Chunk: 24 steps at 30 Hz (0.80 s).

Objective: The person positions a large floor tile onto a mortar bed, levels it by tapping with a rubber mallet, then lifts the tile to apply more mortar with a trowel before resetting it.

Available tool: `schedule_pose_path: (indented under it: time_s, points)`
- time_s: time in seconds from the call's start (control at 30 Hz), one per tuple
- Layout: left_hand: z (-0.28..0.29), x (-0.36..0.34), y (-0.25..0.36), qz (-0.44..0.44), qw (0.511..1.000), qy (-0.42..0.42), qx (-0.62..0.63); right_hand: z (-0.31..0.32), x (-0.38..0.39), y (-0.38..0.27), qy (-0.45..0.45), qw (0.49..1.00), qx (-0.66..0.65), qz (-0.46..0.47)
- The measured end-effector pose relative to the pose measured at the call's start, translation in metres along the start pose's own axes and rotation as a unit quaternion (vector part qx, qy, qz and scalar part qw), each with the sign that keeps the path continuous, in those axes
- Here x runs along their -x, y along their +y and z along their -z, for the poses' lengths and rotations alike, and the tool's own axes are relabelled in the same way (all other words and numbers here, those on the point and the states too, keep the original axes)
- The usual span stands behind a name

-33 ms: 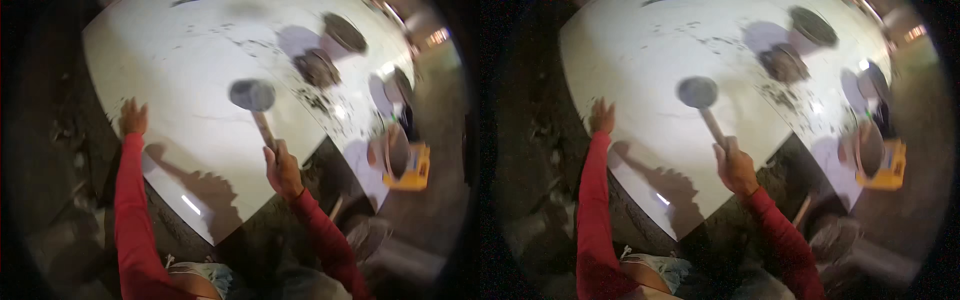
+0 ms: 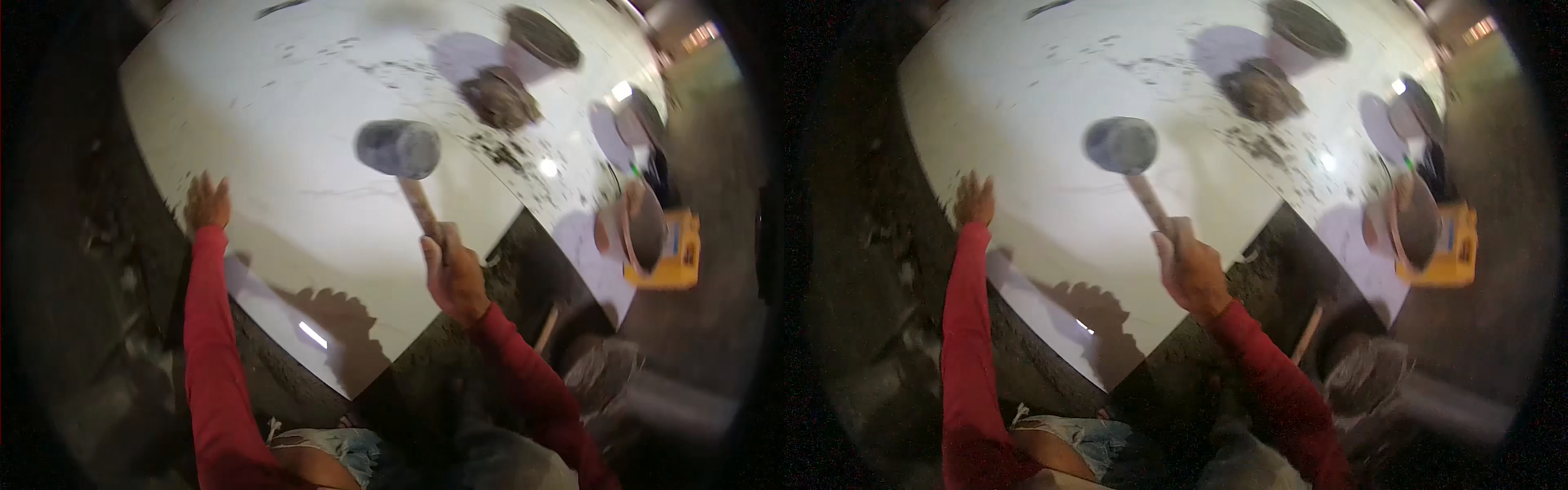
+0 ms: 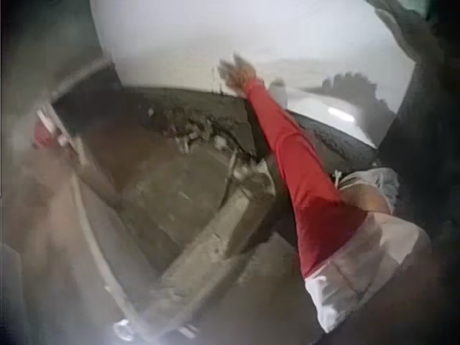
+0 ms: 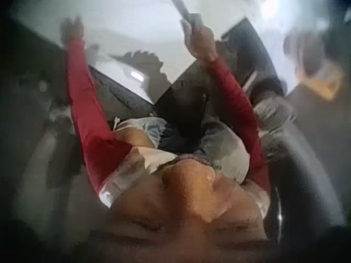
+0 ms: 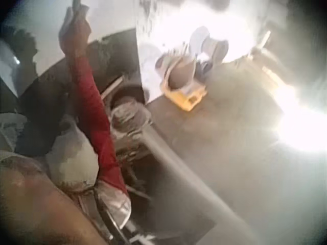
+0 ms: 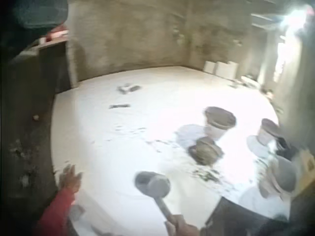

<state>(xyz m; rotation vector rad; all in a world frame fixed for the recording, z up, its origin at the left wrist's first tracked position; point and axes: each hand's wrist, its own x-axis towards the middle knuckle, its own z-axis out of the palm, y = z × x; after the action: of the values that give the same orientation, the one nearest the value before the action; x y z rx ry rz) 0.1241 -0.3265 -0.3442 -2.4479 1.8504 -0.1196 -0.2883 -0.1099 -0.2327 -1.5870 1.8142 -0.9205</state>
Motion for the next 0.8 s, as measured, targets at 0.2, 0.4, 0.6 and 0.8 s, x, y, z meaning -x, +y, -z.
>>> schedule_pose_path:
  time_s: [0.2, 0.4, 0.6, 0.8]
  points:
    - [-0.013, 0.063, 0.076, -0.033, 0.998, -0.022, 0.056, 0.006, 0.039, 0.087, -0.015, 0.987, 0.071, -0.146]
    - [0.009, 0.054, -0.005, -0.023, 0.997, -0.066, 0.027, 0.030, 0.034, 0.028, -0.028, 0.988, -0.146, 0.038]
    - [-0.033, 0.127, 0.043, -0.084, 0.994, -0.054, 0.038, 0.000, 0.061, 0.115, 0.017, 0.983, -0.128, -0.131]
    - [-0.019, 0.156, -0.007, -0.118, 0.991, 0.015, 0.062, 0.043, 0.055, 0.056, -0.106, 0.974, -0.174, -0.099]
